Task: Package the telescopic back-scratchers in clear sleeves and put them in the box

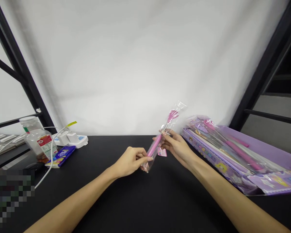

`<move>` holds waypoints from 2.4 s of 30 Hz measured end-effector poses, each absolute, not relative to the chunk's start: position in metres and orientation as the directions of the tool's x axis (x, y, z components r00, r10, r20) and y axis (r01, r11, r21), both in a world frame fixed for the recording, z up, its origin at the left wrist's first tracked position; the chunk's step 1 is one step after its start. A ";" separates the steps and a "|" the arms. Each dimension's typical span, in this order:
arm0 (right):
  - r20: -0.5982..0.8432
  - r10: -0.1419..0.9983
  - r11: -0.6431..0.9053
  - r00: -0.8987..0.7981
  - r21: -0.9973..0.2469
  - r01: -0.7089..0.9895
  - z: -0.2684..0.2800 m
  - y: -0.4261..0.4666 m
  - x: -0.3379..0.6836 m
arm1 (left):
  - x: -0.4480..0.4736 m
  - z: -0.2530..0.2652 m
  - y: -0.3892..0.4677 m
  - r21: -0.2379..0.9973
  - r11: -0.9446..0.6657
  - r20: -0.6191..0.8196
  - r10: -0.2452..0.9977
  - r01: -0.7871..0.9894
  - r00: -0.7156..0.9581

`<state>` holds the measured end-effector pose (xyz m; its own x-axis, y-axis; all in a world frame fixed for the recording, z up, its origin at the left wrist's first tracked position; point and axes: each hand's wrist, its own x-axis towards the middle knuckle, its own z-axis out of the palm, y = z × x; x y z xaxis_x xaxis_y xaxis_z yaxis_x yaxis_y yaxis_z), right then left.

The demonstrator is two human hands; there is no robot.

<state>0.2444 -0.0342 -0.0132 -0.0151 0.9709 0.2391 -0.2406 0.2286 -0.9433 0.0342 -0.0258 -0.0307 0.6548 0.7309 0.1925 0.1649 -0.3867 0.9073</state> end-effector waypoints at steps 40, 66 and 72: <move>0.208 0.969 0.184 -0.134 -0.968 -0.172 -0.011 -0.040 0.248 | 0.048 -0.037 -0.034 0.990 -0.139 0.113 0.830 0.007 0.546; 0.690 0.724 0.671 0.016 -0.709 0.216 0.040 -0.043 0.231 | 0.040 -0.034 -0.022 0.846 -0.507 0.312 0.721 0.164 0.619; 0.711 0.702 0.692 -0.040 -0.669 0.270 0.040 -0.045 0.226 | 0.036 -0.033 -0.020 0.842 -0.509 0.283 0.696 0.176 0.660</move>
